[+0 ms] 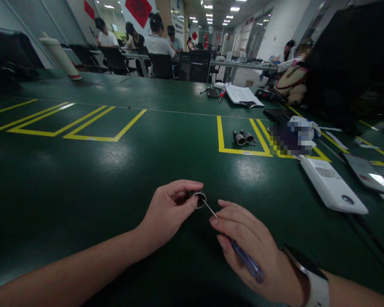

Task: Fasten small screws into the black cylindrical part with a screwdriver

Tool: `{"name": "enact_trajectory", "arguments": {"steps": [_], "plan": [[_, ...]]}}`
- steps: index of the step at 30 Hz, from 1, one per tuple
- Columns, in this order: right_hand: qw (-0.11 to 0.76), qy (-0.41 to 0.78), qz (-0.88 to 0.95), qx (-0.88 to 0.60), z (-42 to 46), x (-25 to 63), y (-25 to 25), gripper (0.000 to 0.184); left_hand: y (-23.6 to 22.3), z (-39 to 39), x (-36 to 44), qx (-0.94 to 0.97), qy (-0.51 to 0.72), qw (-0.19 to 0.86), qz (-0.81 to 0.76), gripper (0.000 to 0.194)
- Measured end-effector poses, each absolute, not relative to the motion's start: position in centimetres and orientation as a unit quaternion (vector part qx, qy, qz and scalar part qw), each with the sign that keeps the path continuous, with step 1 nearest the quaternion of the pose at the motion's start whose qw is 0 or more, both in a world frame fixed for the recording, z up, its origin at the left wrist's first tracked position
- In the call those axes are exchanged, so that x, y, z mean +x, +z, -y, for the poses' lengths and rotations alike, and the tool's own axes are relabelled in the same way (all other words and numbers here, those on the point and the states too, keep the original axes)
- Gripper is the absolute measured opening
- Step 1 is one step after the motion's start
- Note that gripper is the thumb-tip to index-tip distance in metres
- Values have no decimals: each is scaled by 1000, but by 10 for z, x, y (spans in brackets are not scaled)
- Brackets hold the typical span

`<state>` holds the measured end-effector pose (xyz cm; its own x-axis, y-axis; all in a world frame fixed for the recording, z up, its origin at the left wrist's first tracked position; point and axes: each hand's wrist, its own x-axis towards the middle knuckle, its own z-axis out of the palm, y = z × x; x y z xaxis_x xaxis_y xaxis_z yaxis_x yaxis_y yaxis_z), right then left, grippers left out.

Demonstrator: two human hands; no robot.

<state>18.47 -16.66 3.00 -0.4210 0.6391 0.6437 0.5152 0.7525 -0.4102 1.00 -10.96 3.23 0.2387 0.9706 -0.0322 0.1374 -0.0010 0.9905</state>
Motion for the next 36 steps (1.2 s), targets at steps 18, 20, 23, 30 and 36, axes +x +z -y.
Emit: {"name": "enact_trajectory", "arguments": {"steps": [18, 20, 23, 30, 36], "plan": [[401, 116, 839, -348, 171, 189, 27, 33, 31, 105, 6, 583, 382, 549, -461, 21], [409, 138, 826, -362, 172, 193, 28, 32, 32, 100, 2, 577, 381, 563, -453, 26], [426, 179, 783, -416, 170, 198, 31, 24, 27, 82, -5, 577, 389, 559, -451, 50], [462, 402, 642, -462, 127, 196, 47, 13, 2, 0, -18, 757, 393, 285, -438, 43], [580, 465, 553, -377, 59, 174, 35, 10, 7, -37, -4, 835, 348, 137, -404, 27]]}}
